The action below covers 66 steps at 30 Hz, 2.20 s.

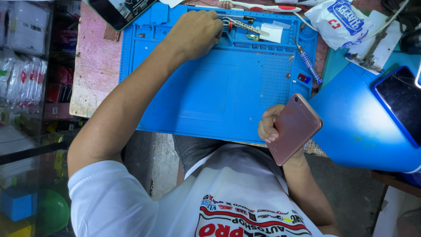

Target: The person disassembles a mobile phone by prying off the back cover and using a screwdriver to remove several internal screws and components from the device's chassis.

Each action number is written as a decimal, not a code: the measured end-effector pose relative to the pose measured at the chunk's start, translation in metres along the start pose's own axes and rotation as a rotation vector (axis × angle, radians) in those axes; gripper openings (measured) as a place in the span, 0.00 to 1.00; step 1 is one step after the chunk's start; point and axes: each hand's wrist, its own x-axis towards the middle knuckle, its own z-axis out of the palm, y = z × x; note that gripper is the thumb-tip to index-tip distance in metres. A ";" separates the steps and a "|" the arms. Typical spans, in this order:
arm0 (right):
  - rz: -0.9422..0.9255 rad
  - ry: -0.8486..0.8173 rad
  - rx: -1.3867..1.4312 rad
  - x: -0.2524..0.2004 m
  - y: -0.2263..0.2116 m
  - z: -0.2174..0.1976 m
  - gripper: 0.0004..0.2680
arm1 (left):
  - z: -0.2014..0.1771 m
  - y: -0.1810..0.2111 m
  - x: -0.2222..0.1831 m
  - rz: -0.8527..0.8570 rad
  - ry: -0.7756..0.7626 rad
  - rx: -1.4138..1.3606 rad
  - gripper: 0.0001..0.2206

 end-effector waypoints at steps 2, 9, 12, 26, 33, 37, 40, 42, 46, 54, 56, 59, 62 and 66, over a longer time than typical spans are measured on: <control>-0.022 -0.016 0.004 0.001 0.001 0.002 0.20 | -0.006 0.001 -0.002 -0.006 0.015 -0.069 0.02; 0.001 0.174 0.001 0.000 -0.004 0.013 0.21 | -0.012 0.007 -0.016 -0.271 0.294 -0.653 0.06; 0.007 0.234 -0.024 0.000 -0.008 0.014 0.24 | -0.004 0.021 -0.019 -0.383 0.425 -0.934 0.06; 0.109 0.261 -0.108 0.033 -0.004 0.031 0.17 | -0.016 0.214 -0.052 -0.401 0.580 -1.550 0.08; 0.076 0.363 -0.263 0.039 -0.013 0.053 0.17 | -0.021 0.213 -0.061 -0.361 0.677 -1.303 0.05; 0.008 0.248 -1.316 0.038 -0.057 0.082 0.16 | -0.028 0.193 -0.078 -0.406 0.808 -1.206 0.03; -0.026 0.011 -1.810 0.041 -0.074 0.098 0.13 | -0.035 0.179 -0.101 -0.367 0.744 -0.943 0.04; -0.023 -0.133 -2.016 0.049 -0.073 0.101 0.12 | -0.039 0.174 -0.110 -0.342 0.667 -0.853 0.04; 0.008 -0.259 -2.140 0.058 -0.063 0.105 0.10 | -0.040 0.173 -0.116 -0.284 0.516 -0.856 0.03; 0.018 -0.183 -2.073 0.059 -0.061 0.102 0.07 | -0.043 0.168 -0.108 -0.187 0.401 -0.788 0.04; 0.025 -0.179 -2.077 0.056 -0.060 0.099 0.07 | -0.044 0.167 -0.107 -0.197 0.392 -0.776 0.05; 0.028 -0.175 -2.060 0.054 -0.059 0.093 0.07 | -0.045 0.166 -0.107 -0.207 0.391 -0.773 0.05; 0.021 -0.160 -2.047 0.053 -0.059 0.091 0.06 | -0.045 0.169 -0.104 -0.162 0.381 -0.754 0.05; 0.028 -0.158 -2.035 0.051 -0.058 0.086 0.06 | -0.043 0.172 -0.099 -0.133 0.363 -0.710 0.06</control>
